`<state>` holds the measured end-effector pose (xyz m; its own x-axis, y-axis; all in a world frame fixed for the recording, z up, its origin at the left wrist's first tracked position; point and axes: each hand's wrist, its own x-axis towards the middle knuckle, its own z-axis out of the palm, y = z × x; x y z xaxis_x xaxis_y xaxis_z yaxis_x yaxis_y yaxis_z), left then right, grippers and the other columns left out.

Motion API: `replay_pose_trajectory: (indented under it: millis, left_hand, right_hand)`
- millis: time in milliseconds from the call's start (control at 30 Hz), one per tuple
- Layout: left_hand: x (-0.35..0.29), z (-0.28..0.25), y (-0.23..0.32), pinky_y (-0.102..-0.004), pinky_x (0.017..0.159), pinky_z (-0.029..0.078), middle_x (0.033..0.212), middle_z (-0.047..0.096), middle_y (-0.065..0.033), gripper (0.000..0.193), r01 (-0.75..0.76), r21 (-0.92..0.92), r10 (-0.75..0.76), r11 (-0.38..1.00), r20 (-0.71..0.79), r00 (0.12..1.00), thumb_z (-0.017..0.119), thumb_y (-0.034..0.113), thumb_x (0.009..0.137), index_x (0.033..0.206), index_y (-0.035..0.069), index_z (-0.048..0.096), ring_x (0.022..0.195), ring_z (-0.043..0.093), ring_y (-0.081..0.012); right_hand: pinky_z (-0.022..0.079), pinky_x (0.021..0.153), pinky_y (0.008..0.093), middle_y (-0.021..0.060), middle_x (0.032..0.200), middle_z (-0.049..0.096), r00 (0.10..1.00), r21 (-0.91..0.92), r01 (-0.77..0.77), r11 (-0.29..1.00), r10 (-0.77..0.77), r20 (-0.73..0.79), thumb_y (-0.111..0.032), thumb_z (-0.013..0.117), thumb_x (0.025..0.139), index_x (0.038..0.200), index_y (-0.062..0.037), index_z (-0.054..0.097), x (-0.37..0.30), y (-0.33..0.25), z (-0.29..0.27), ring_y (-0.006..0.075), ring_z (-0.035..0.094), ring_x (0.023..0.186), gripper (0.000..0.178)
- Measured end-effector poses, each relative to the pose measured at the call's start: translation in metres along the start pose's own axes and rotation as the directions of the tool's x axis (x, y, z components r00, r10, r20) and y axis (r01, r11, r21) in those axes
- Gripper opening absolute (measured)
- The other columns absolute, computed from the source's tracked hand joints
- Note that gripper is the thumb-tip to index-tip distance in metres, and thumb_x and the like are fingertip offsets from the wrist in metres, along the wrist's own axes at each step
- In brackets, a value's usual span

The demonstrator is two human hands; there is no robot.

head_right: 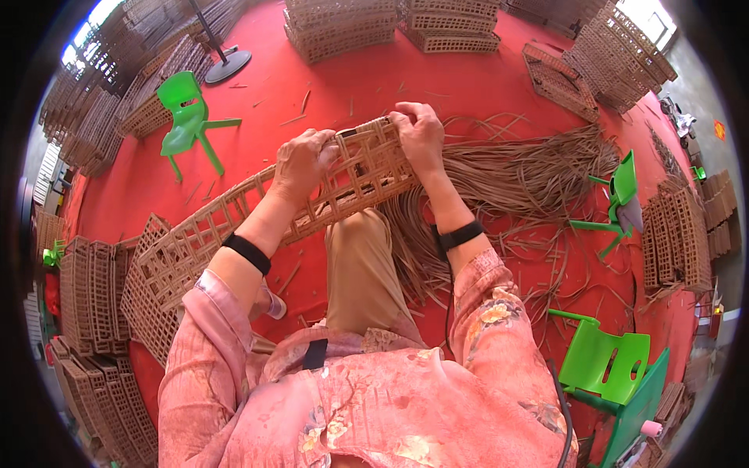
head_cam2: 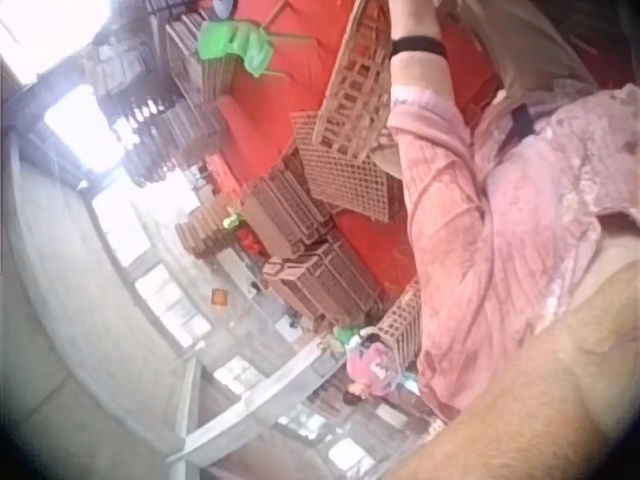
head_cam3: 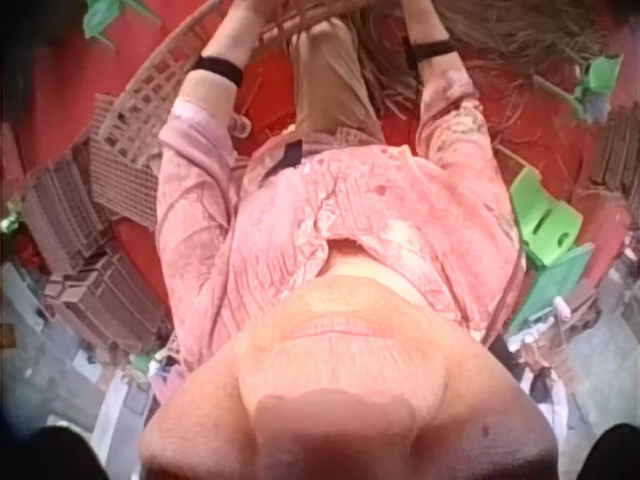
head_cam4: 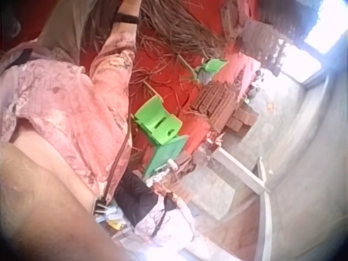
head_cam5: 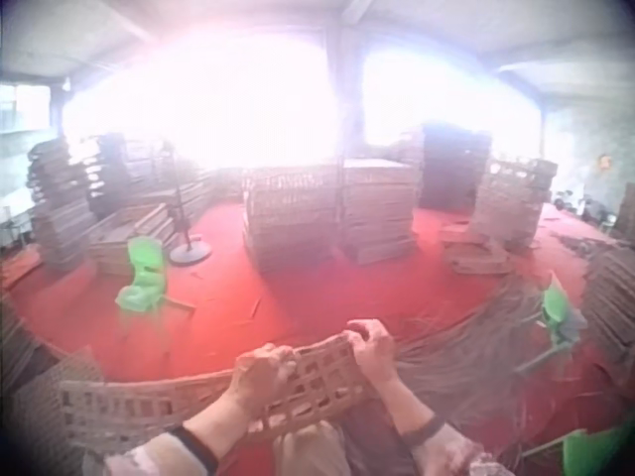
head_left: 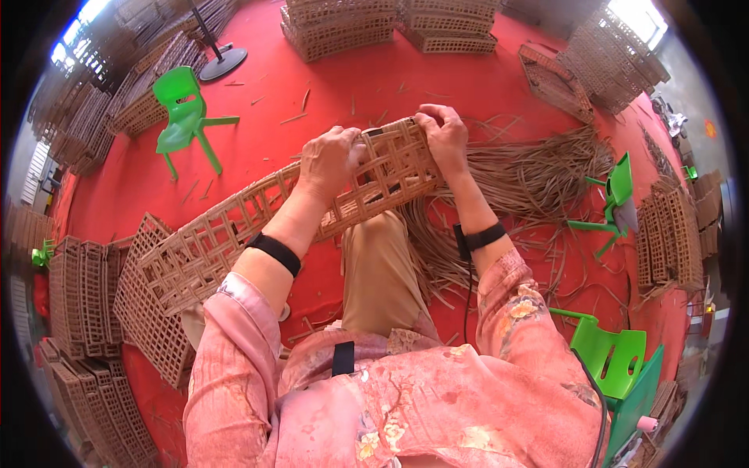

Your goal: The person is weaving thin strips of material into a rectangular wicker basket frame.

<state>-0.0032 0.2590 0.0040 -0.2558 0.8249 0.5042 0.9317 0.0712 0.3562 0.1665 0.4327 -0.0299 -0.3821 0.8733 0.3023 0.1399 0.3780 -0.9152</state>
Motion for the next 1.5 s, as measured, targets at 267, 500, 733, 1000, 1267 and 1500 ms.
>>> replay_pose_trajectory:
  millis: [267,500,733,1000,1267,1500]
  left_hand:
    - [0.023,-0.008,-0.001,-0.0374,0.084,0.054,0.101,0.073,-0.0130,0.035,0.194,-0.118,-0.162,0.974,0.238,0.958,0.073,0.029,0.084,0.112,0.008,0.074,0.093,0.071,-0.0256]
    - [0.029,-0.041,-0.038,-0.0295,0.094,0.051,0.114,0.069,-0.0100,0.050,0.507,-0.653,-0.169,0.563,0.509,0.844,0.077,0.020,0.088,0.130,-0.004,0.061,0.103,0.064,-0.0152]
    - [-0.007,-0.052,-0.050,-0.0319,0.091,0.052,0.111,0.071,-0.0107,0.046,0.444,-0.427,-0.193,0.788,0.514,0.836,0.075,0.027,0.086,0.123,0.001,0.067,0.100,0.067,-0.0172]
    - [-0.015,-0.046,-0.028,-0.0438,0.084,0.053,0.092,0.069,-0.0155,0.032,0.059,-0.109,-0.038,0.992,0.183,0.982,0.066,0.031,0.090,0.108,0.006,0.073,0.093,0.067,-0.0346]
    - [-0.001,-0.052,-0.051,-0.0410,0.087,0.053,0.100,0.073,-0.0158,0.033,0.353,-0.554,-0.148,0.754,0.380,0.913,0.064,0.029,0.093,0.110,0.002,0.073,0.096,0.070,-0.0314]
    - [-0.033,-0.072,-0.046,-0.0408,0.090,0.053,0.108,0.070,-0.0126,0.037,0.160,-0.136,-0.115,0.978,0.290,0.950,0.067,0.030,0.089,0.118,0.008,0.070,0.102,0.068,-0.0308]
  right_hand:
    - [0.040,0.101,0.0422,0.0097,0.111,0.071,0.692,-0.403,0.721,0.564,-0.545,0.474,-0.020,0.072,0.081,0.115,-0.0095,0.071,-0.016,-0.053,0.012,0.0252,0.063,0.113,0.035]
    - [0.041,0.100,0.0403,0.0073,0.108,0.073,0.672,-0.318,0.730,0.605,-0.551,0.496,-0.024,0.068,0.086,0.114,-0.0119,0.071,-0.008,-0.045,0.020,0.0251,0.065,0.106,0.030]
    - [0.039,0.103,0.0412,0.0085,0.113,0.072,0.722,-0.203,0.580,0.789,-0.383,0.576,-0.017,0.070,0.085,0.114,-0.0081,0.072,0.002,-0.052,0.013,0.0273,0.064,0.109,0.031]
    - [0.043,0.099,0.0399,0.0077,0.109,0.074,0.721,-0.285,0.645,0.709,-0.441,0.535,-0.033,0.071,0.087,0.113,-0.0122,0.074,-0.012,-0.075,0.024,0.0273,0.066,0.105,0.034]
    - [0.049,0.089,0.0414,0.0098,0.104,0.074,0.614,-0.059,0.603,0.795,-0.416,0.671,-0.041,0.069,0.088,0.110,-0.0117,0.075,-0.006,-0.071,0.055,0.0289,0.068,0.100,0.037]
    - [0.040,0.098,0.0382,0.0047,0.105,0.072,0.657,-0.246,0.673,0.698,-0.410,0.633,-0.041,0.068,0.089,0.116,-0.0161,0.073,-0.019,-0.073,0.062,0.0239,0.064,0.104,0.038]
